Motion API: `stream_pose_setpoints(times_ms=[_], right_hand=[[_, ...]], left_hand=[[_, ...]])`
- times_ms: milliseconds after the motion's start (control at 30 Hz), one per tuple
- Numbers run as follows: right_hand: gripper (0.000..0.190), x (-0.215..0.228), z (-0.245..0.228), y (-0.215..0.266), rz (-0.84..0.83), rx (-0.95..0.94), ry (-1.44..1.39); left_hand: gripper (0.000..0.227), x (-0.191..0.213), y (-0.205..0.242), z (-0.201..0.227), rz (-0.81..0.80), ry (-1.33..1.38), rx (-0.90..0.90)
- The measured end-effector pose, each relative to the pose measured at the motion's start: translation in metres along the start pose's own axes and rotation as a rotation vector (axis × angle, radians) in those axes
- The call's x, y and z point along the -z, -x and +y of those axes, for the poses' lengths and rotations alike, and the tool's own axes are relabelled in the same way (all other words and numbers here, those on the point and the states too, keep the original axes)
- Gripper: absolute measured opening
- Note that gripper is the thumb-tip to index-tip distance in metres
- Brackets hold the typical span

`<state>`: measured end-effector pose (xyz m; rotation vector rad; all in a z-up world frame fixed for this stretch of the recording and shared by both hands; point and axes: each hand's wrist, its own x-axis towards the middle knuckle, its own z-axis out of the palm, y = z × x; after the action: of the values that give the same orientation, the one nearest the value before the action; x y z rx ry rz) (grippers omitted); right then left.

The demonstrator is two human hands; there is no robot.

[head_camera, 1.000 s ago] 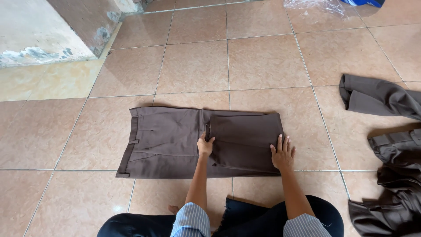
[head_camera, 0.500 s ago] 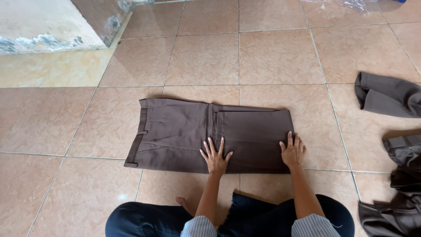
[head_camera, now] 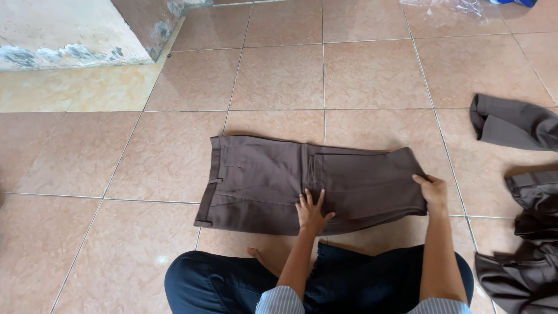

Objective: Folding brown pants into neat rectangular stacks while sitting on the floor.

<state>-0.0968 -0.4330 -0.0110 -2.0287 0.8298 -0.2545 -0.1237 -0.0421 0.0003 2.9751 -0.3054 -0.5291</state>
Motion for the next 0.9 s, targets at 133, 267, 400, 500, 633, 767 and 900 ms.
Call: stream_pose_setpoints(times_ms=[133,267,400,500,633,767,900], right_hand=[[0.035,0.078,-0.072,0.061,0.097,0.045,-0.371],[0.026,0.107,-0.110,0.096,0.136,0.218,-0.408],[0.024,0.086,-0.167,0.134,0.115,0.310,-0.379],[0.020,0.032,-0.199,0.158,0.079,0.362,-0.337],[0.030,-0.069,-0.239,0.205,-0.086,0.460,-0.243],[0.039,-0.146,-0.270,0.257,-0.249,0.577,-0.022],[0.038,-0.163,-0.265,0.273,-0.380,0.638,-0.079]], left_hand=[[0.090,-0.022,0.001,0.041,0.010,-0.006,-0.126],[0.088,-0.049,-0.020,0.072,0.028,0.110,-0.217],[0.081,-0.001,-0.029,0.064,-0.100,0.509,-0.111],[0.082,0.087,-0.007,0.042,-0.169,1.226,-0.222],[0.092,0.174,-0.009,-0.001,-0.242,1.868,-0.366],[0.090,0.165,-0.058,-0.062,-0.033,1.735,-0.159],[0.071,0.199,-0.010,-0.093,0.107,1.658,-0.049]])
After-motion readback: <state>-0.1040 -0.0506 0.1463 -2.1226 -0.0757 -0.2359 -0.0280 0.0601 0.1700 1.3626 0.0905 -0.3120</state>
